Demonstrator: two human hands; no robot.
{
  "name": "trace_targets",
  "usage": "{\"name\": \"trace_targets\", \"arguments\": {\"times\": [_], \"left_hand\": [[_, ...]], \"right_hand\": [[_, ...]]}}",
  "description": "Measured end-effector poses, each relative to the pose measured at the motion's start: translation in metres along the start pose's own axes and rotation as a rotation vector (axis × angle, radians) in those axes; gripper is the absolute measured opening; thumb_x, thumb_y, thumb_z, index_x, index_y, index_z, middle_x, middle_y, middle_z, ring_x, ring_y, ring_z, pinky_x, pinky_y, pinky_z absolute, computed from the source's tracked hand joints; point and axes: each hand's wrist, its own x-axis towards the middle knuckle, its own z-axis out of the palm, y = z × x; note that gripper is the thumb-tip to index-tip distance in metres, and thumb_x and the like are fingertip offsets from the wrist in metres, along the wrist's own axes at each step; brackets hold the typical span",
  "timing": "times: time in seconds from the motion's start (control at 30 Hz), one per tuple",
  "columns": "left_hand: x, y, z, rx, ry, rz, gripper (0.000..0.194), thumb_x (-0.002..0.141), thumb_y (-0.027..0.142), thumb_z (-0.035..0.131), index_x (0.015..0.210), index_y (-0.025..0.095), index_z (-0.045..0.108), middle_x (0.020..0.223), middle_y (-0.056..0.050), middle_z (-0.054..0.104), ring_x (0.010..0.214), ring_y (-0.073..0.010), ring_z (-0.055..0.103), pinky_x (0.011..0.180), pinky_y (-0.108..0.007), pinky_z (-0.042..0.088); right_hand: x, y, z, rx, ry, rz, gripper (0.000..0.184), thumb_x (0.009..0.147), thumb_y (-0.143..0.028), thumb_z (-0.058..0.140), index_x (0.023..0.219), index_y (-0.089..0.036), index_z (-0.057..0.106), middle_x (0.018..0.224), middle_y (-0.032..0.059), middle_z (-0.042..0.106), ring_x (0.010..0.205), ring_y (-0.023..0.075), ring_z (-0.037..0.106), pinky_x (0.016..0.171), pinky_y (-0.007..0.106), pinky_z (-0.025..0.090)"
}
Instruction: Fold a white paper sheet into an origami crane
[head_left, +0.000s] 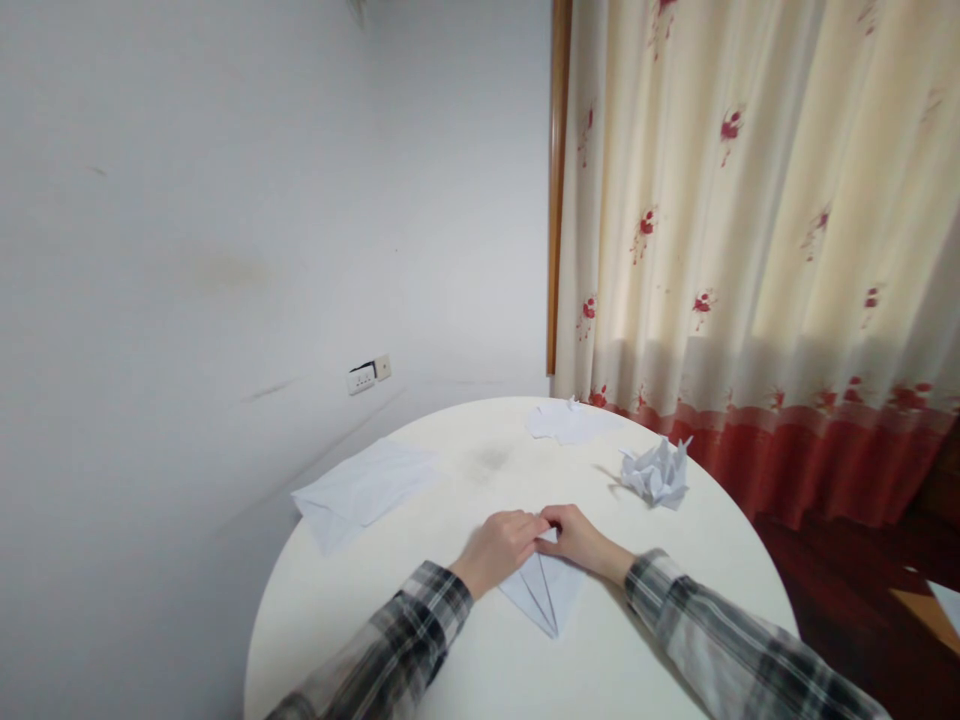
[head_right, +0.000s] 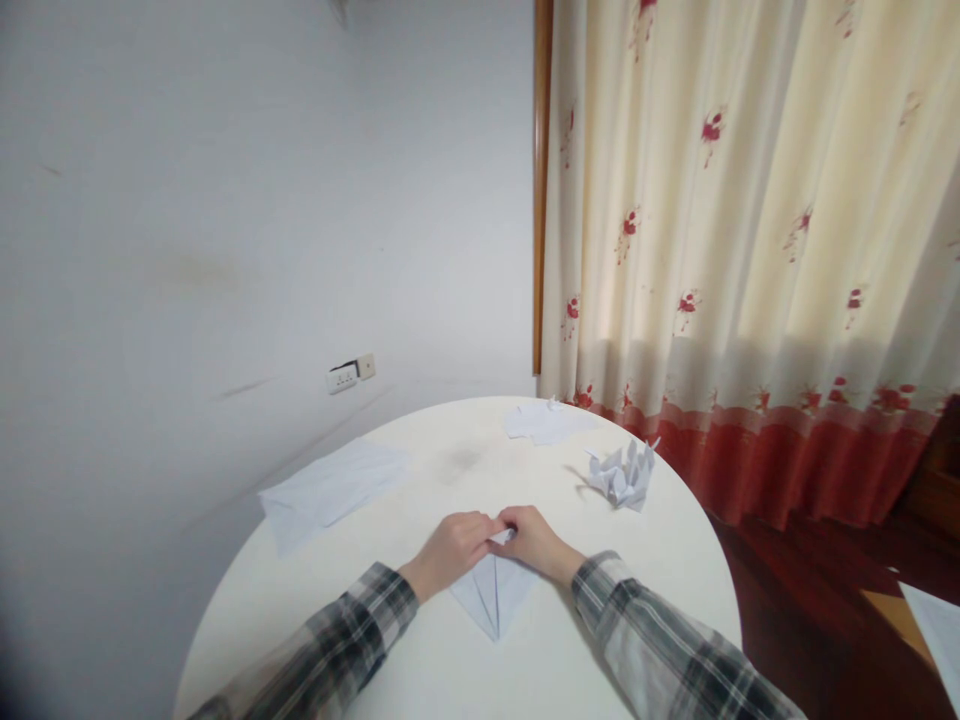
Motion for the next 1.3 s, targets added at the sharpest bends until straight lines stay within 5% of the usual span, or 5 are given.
{"name": "trace_targets", "arguments": {"times": [0.53, 0.97, 1.3], "left_hand": [[0.002, 0.012, -0.007, 0.049, 0.229, 0.196, 0.018, 0.087, 0.018, 0.036, 0.087, 0.017, 0.055, 0.073, -0.003, 0.059, 0.067, -0.0127, 0.055, 0.057, -0.025, 0.043], [0.0, 0.007, -0.001, 0.056, 0.203, 0.165, 0.02, 0.087, 0.018, 0.036, 0.086, 0.017, 0.056, 0.066, -0.002, 0.057, 0.066, -0.0128, 0.056, 0.059, -0.025, 0.044], [0.001, 0.01, -0.006, -0.009, 0.188, 0.167, 0.022, 0.088, 0.017, 0.035, 0.107, 0.017, 0.047, 0.085, -0.004, 0.062, 0.078, -0.0133, 0.058, 0.067, -0.026, 0.047]], "right_hand": [[0.002, 0.0, -0.001, -0.111, 0.004, -0.065, 0.003, 0.062, -0.013, 0.055, 0.061, -0.015, 0.053, 0.059, -0.0024, 0.052, 0.055, 0.0096, 0.045, 0.052, 0.018, 0.031], [0.001, -0.001, -0.003, -0.086, 0.033, -0.034, 0.007, 0.064, -0.01, 0.053, 0.062, -0.015, 0.057, 0.06, -0.0009, 0.057, 0.057, 0.0102, 0.048, 0.054, 0.018, 0.032], [0.002, 0.003, -0.001, -0.13, 0.052, -0.049, 0.008, 0.065, -0.013, 0.055, 0.058, -0.015, 0.054, 0.058, -0.0009, 0.054, 0.055, 0.0101, 0.047, 0.052, 0.018, 0.031]]}}
